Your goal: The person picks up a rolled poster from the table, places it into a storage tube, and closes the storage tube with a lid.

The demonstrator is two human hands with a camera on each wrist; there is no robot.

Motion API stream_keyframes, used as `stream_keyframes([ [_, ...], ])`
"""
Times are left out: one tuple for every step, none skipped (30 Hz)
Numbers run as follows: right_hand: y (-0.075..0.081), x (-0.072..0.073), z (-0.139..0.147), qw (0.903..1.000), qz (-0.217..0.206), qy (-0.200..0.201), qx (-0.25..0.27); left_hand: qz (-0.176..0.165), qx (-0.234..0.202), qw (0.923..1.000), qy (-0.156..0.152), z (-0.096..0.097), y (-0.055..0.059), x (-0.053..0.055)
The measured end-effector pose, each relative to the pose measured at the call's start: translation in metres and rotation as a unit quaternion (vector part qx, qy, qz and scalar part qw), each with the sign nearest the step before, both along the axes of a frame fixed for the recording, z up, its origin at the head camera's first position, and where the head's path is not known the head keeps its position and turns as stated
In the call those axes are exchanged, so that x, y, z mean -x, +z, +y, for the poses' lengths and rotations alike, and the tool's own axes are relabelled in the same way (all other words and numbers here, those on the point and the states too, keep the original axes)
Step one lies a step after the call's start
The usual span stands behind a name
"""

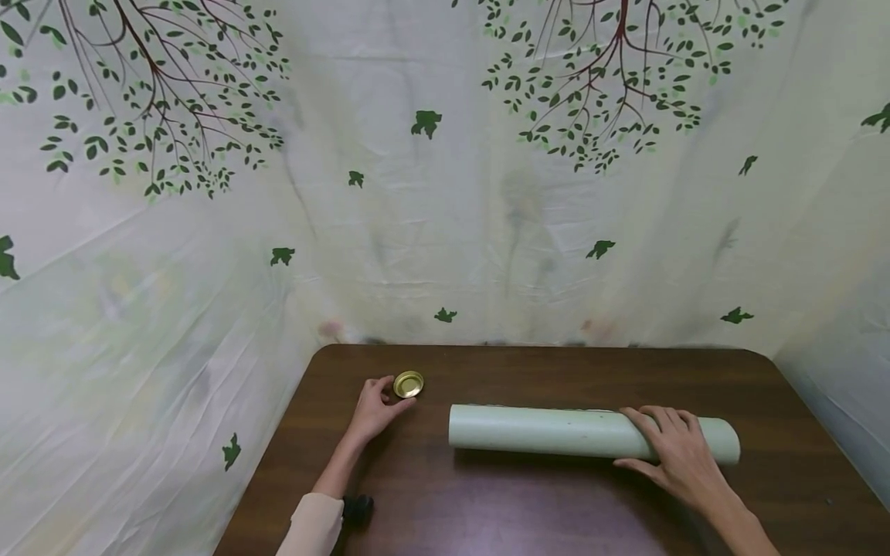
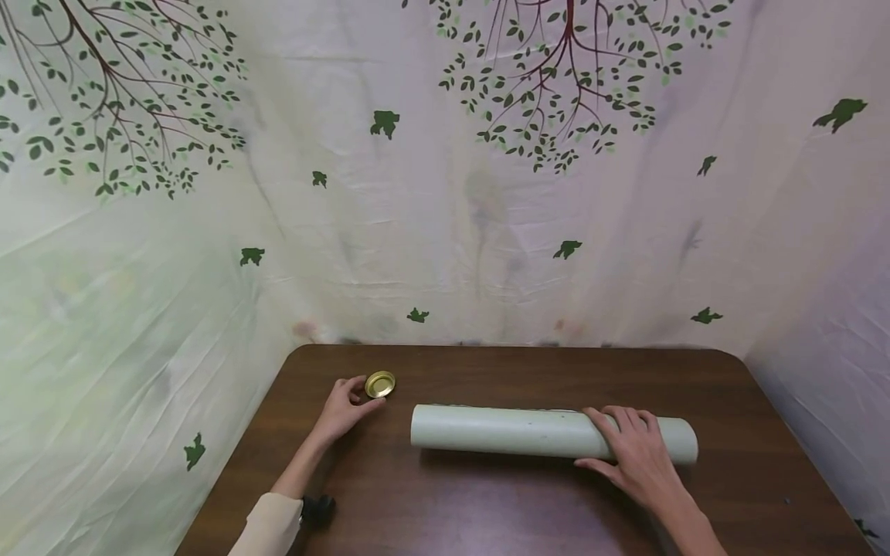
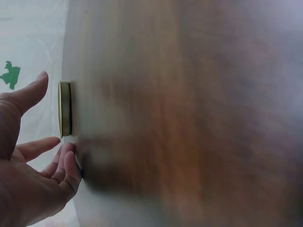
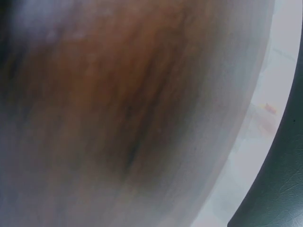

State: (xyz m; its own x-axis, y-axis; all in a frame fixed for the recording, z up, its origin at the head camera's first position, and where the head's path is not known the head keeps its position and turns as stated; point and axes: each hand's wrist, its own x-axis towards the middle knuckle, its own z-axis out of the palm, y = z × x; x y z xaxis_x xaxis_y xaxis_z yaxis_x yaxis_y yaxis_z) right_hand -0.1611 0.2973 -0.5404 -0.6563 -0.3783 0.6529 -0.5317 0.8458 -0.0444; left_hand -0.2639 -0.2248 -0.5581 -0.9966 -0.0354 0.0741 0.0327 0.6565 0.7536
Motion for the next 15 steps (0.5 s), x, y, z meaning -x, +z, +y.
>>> stream_keyframes([
  [0.000,0.000,0.000,1.0000,0.001,0.000,0.000,0.003,0.008,1.0000,-0.001,0.002,0.000,0.002],
  [0.000,0.000,0.000,1.0000,0.002,0.000,0.000,0.007,0.017,0.9998,-0.002,0.004,0.000,0.004],
  [0.000,0.000,0.000,1.0000,0.003,0.000,0.000,0.009,0.028,0.9996,-0.002,0.005,0.000,0.006],
  [0.000,0.000,0.000,1.0000,0.005,0.000,0.000,0.011,0.036,0.9993,-0.003,0.007,0.000,0.008],
  [-0.001,0.000,0.001,1.0000,0.006,0.000,0.000,0.012,0.044,0.9990,-0.003,0.009,0.000,0.009],
  [-0.001,0.000,0.001,1.0000,0.008,0.000,0.000,0.013,0.049,0.9987,-0.003,0.011,0.000,0.011],
  [-0.001,0.000,0.001,1.0000,0.008,0.000,0.001,0.016,0.056,0.9983,-0.004,0.012,0.000,0.012],
  [-0.001,0.000,0.001,1.0000,0.009,0.000,0.000,0.016,0.063,0.9979,-0.003,0.014,0.000,0.013],
  [-0.001,0.000,0.001,1.0000,0.009,0.000,0.001,0.016,0.068,0.9975,-0.002,0.015,0.001,0.014],
  [-0.001,0.000,0.001,1.0000,0.009,0.000,0.001,0.016,0.074,0.9971,-0.001,0.017,0.001,0.016],
  [-0.001,0.000,0.002,1.0000,0.008,0.000,0.001,0.018,0.082,0.9965,0.002,0.018,0.001,0.017],
  [-0.001,0.000,0.002,1.0000,0.007,-0.001,0.001,0.019,0.088,0.9960,0.005,0.019,0.001,0.018],
  [-0.001,0.000,0.002,1.0000,0.006,-0.001,0.001,0.020,0.095,0.9953,0.010,0.020,0.002,0.020],
  [-0.001,0.000,0.001,1.0000,0.006,-0.001,0.000,0.020,0.100,0.9947,0.015,0.021,0.002,0.021],
  [-0.001,0.000,0.001,1.0000,0.005,-0.001,0.000,0.022,0.107,0.9938,0.019,0.023,0.003,0.022],
])
